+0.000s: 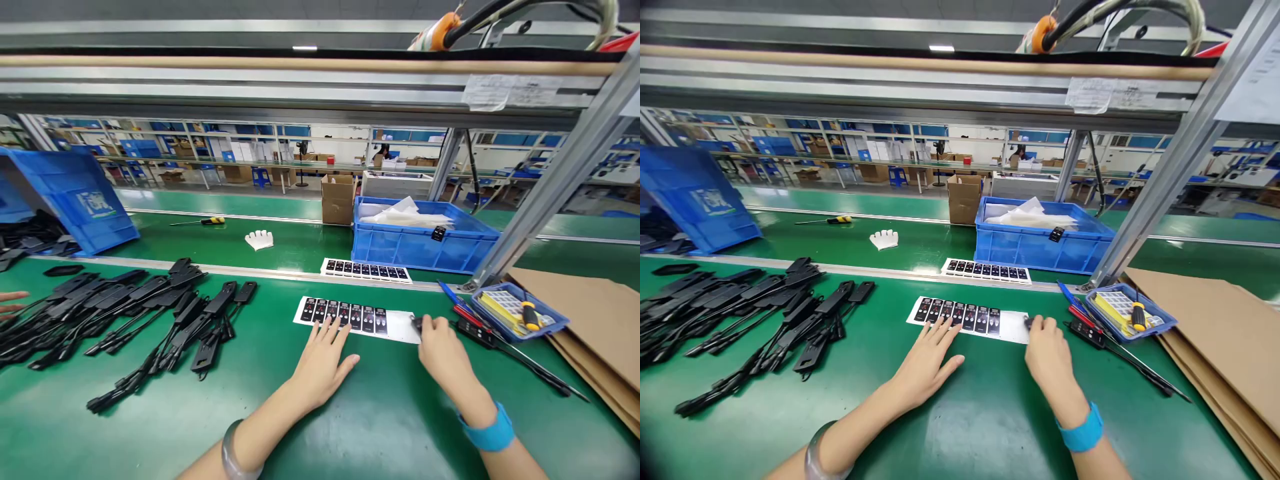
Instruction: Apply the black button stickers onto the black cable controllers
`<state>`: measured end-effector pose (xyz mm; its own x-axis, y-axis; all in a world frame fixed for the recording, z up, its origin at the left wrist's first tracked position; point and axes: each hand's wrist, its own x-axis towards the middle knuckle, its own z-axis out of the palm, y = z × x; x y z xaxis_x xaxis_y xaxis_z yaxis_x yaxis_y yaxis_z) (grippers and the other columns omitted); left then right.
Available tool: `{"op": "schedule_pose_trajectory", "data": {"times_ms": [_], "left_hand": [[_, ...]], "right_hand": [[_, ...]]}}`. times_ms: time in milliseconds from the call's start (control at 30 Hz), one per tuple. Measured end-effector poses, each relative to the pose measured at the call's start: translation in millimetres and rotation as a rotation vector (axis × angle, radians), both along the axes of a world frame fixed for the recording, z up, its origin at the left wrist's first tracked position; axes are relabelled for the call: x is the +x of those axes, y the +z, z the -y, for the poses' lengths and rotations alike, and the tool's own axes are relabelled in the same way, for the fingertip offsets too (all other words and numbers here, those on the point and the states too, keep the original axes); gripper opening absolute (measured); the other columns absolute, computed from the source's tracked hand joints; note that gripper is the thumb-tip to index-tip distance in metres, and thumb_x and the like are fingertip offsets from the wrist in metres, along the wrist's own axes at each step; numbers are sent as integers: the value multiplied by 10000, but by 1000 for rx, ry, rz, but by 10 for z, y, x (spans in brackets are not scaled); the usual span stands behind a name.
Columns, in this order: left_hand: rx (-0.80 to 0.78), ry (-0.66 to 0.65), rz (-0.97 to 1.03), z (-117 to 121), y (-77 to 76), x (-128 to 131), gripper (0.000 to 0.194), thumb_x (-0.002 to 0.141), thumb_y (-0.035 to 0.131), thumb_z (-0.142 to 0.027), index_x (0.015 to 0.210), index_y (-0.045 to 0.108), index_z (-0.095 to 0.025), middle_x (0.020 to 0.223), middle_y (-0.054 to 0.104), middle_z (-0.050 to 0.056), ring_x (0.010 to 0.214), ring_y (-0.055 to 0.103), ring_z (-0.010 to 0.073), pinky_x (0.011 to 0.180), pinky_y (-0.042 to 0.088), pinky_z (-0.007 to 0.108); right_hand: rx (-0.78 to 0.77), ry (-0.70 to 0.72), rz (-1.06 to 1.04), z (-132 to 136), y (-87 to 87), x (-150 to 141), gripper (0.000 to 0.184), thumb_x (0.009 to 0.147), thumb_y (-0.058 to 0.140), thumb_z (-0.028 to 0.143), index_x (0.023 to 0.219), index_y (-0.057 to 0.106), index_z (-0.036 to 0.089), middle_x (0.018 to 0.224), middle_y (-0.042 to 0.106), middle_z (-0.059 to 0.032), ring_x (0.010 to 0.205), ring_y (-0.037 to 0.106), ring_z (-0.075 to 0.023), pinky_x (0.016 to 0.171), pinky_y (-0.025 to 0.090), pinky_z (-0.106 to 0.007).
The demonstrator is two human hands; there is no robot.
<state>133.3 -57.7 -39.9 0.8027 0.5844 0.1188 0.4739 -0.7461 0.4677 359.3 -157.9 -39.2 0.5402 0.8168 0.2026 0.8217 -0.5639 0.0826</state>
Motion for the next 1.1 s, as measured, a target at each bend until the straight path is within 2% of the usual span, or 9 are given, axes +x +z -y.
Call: {"op": "schedule_pose_trajectory", "data": {"times_ms": [100,333,467,567,667,733,867,967,1100], "left_hand": [[65,33,-172,8,-12,11,552,898,403,-472,1381,348,-210,1466,264,150,1369,156,354,1090,172,590],[138,67,-146,97,-17,30,440,874,480,-402,1285,478,-244,1354,407,157,1300,302,373,1048,240,587],[193,75,-117,142,-21,11,420,866,500,-410,1255,502,-250,1301,445,153,1233,365,367,1013,277,580],[247,76,-109,121,-21,25,435,857,493,-478,1238,512,-269,1250,480,146,1169,413,361,982,290,590],[304,164,-99,-127,14,-3,432,838,514,-510,1221,509,-307,1157,536,96,1082,478,288,951,360,484],[348,371,-99,-430,56,-119,434,848,532,-415,1257,469,-284,1141,537,93,1067,482,268,927,377,430],[381,788,-119,-1025,101,-524,485,867,424,-176,1326,346,-39,1273,398,272,1215,330,397,969,250,578],[355,849,-145,-1216,65,-694,374,850,421,-138,1207,464,-32,1180,478,253,1186,369,392,978,226,591],[296,777,-152,-1171,32,-602,312,829,417,-97,1125,513,-80,1062,532,198,997,519,302,891,369,463]], "right_hand": [[40,-58,147,0,-28,172,434,816,397,17,1236,501,-16,997,523,-223,880,557,-365,708,460,-453],[359,394,-329,-303,-287,129,261,882,428,284,998,646,197,959,570,-103,924,540,-278,766,430,-424],[437,471,-404,-321,-219,47,275,874,417,338,801,641,196,871,584,-80,871,561,-242,773,436,-383],[721,464,-543,-236,-126,42,295,852,479,436,795,632,191,892,588,-81,879,560,-241,816,424,-378],[1006,265,-735,-158,-94,77,345,780,580,518,857,626,185,891,612,-64,849,565,-240,800,419,-365],[1083,143,-887,-130,-100,85,387,751,611,545,905,613,190,864,618,-47,795,567,-224,718,426,-331],[1059,130,-1082,-105,-96,-10,418,710,650,568,917,592,209,799,591,-14,714,551,-188,598,413,-274],[996,186,-1090,-98,-66,-136,419,709,640,576,899,586,207,784,578,-14,727,556,-193,610,433,-267],[936,280,-1049,-98,-37,-280,370,763,596,550,898,573,207,795,570,-21,760,559,-202,647,455,-273]]}}
